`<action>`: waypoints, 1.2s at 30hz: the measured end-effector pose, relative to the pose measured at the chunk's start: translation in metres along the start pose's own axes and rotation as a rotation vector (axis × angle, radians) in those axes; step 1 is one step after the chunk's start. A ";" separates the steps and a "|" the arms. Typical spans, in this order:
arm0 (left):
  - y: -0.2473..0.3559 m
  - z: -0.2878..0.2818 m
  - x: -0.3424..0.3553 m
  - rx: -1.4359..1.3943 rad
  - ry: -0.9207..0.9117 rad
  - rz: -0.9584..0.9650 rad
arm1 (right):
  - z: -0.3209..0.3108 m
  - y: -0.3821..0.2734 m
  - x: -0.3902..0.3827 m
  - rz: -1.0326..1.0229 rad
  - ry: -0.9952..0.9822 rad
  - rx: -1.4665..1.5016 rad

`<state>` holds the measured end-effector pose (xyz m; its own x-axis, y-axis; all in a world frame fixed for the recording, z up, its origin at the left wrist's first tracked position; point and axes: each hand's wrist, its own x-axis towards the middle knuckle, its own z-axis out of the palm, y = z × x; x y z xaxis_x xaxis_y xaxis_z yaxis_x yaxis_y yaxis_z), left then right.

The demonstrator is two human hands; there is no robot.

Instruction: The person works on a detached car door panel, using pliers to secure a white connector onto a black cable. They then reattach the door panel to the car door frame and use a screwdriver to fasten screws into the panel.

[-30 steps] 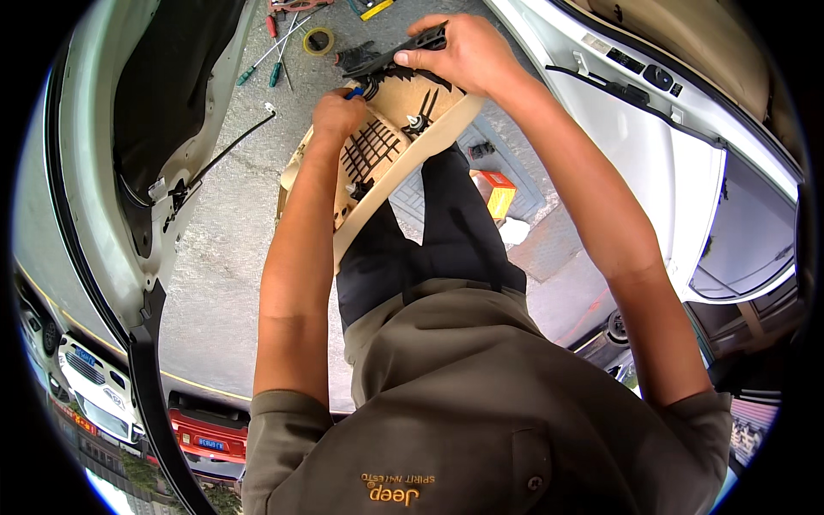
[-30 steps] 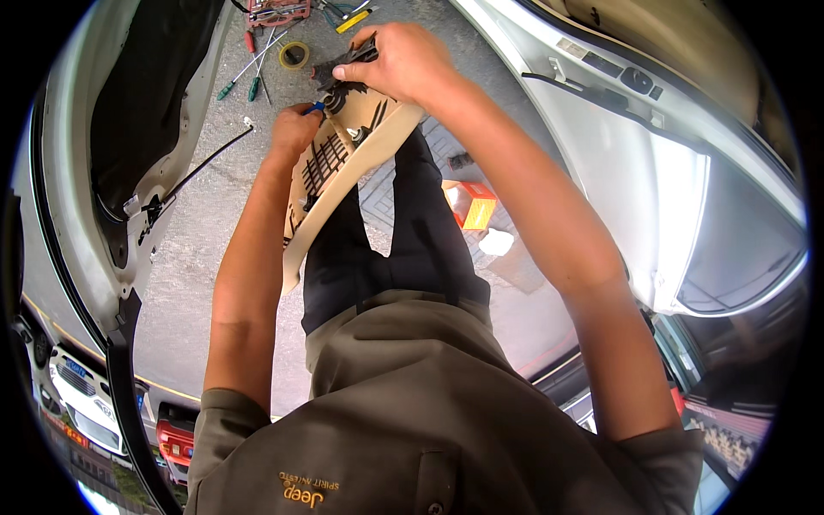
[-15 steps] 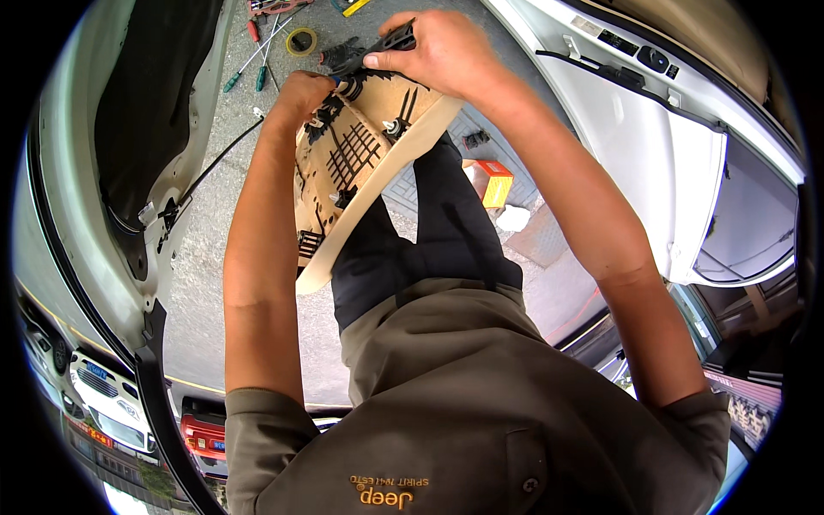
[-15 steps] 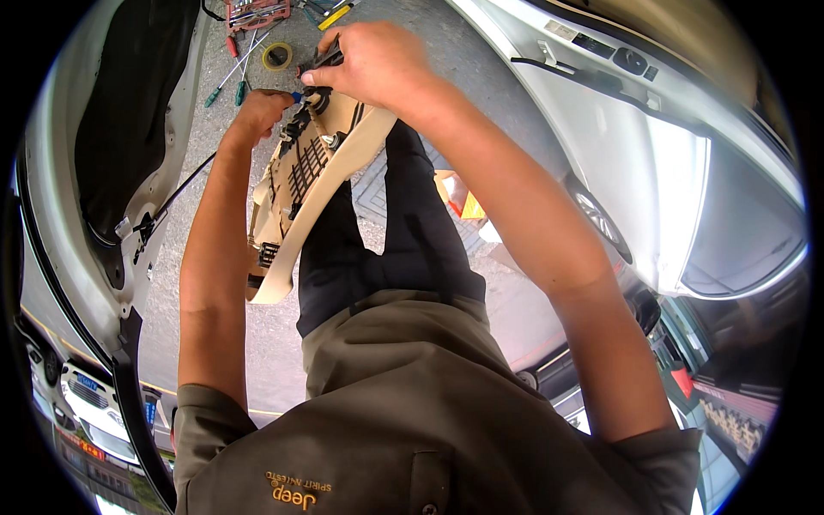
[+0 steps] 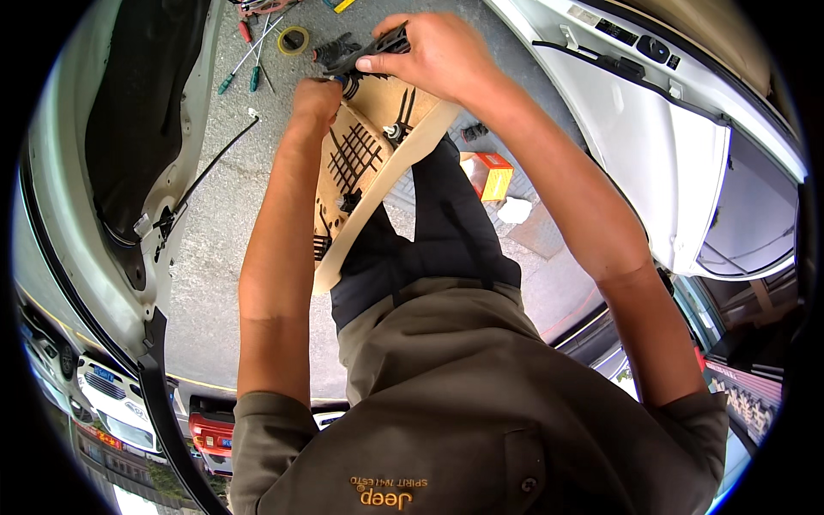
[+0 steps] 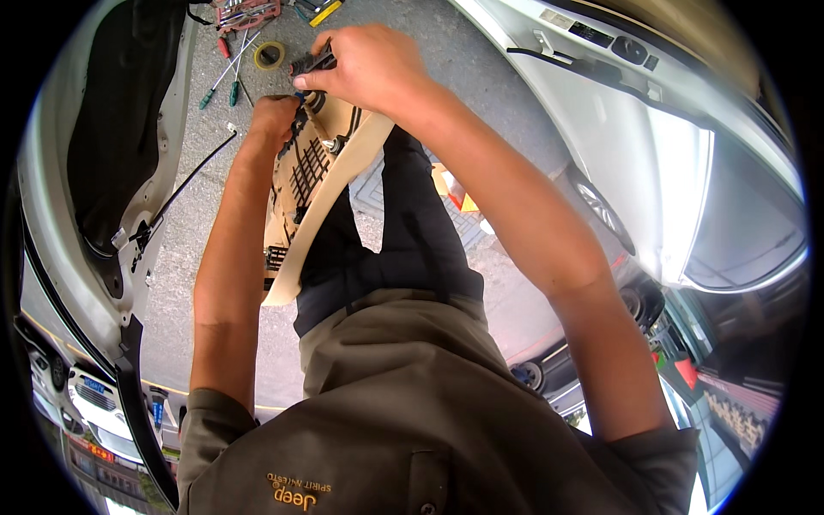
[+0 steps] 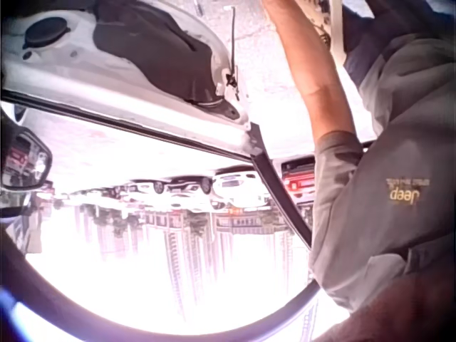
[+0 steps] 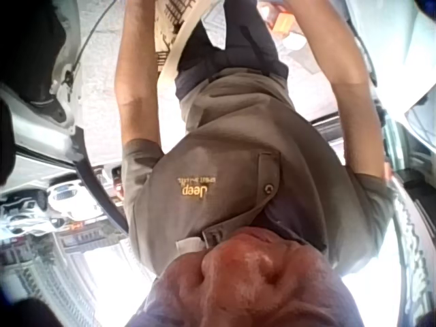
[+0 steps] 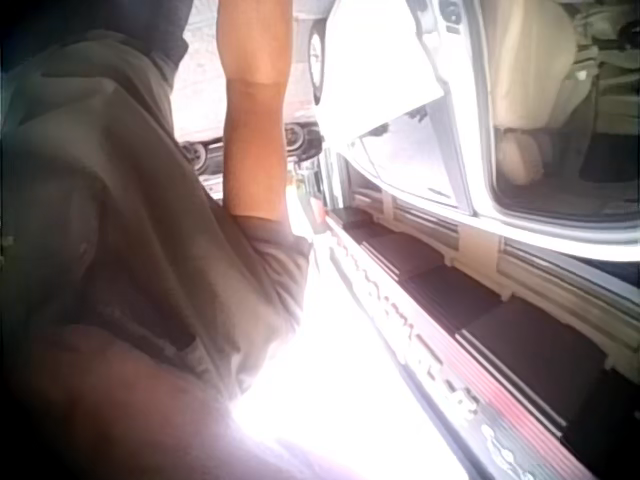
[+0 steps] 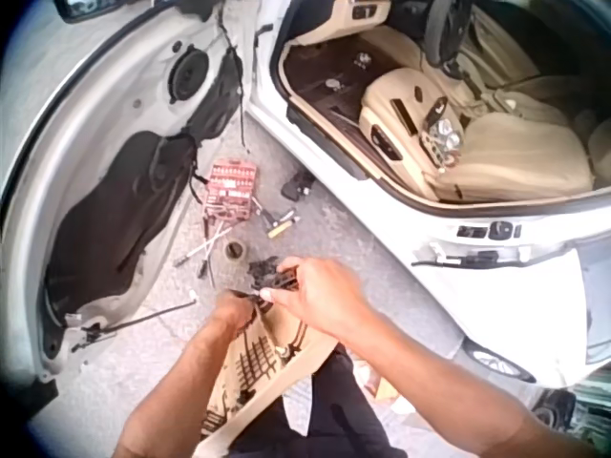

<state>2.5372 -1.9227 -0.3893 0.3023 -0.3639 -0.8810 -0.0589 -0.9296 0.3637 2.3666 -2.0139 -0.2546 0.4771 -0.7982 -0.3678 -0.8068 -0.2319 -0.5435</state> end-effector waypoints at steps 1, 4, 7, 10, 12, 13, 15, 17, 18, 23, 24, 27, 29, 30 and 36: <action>0.000 0.002 -0.001 0.005 0.003 -0.015 | -0.004 -0.007 0.000 0.017 -0.026 -0.018; -0.011 0.013 0.006 0.065 0.070 0.022 | 0.000 -0.010 0.002 0.043 -0.006 -0.005; -0.069 0.048 0.051 0.183 0.264 0.224 | -0.001 -0.026 0.008 0.032 -0.032 -0.044; -0.037 0.020 0.021 0.049 0.090 0.028 | 0.005 -0.011 0.010 0.042 -0.005 -0.044; -0.028 0.001 0.009 0.084 0.024 0.021 | 0.008 -0.004 0.012 -0.033 0.061 -0.029; -0.028 -0.008 0.005 0.099 -0.015 0.014 | 0.005 -0.010 0.012 -0.007 0.028 -0.040; -0.031 -0.027 -0.001 0.073 -0.081 -0.003 | -0.001 -0.023 0.011 0.040 -0.038 -0.062; -0.030 -0.043 -0.012 0.049 -0.103 -0.043 | 0.004 -0.015 0.015 0.025 -0.010 -0.007; -0.031 -0.052 -0.013 0.037 -0.111 -0.065 | 0.006 -0.012 0.016 0.016 0.003 0.022; -0.083 -0.051 0.073 0.472 0.096 0.153 | 0.003 -0.009 0.014 -0.046 -0.015 0.076; -0.087 -0.047 0.093 0.493 0.073 0.146 | 0.000 -0.012 0.013 -0.056 -0.026 0.079; -0.111 -0.030 0.144 0.530 0.012 0.140 | -0.010 -0.028 0.011 0.089 -0.159 0.111; -0.116 -0.019 0.161 0.544 -0.007 0.181 | -0.010 -0.027 0.019 -0.029 -0.137 0.177; -0.114 -0.016 0.169 0.507 -0.056 0.148 | -0.012 -0.030 0.023 -0.036 -0.138 0.268; -0.134 -0.018 0.225 0.377 -0.091 0.098 | -0.006 -0.086 0.021 0.305 -0.108 0.434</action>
<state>2.6307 -1.8785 -0.6311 0.1932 -0.4394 -0.8773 -0.4334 -0.8404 0.3254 2.4437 -2.0143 -0.2108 0.2956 -0.7261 -0.6208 -0.7069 0.2709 -0.6534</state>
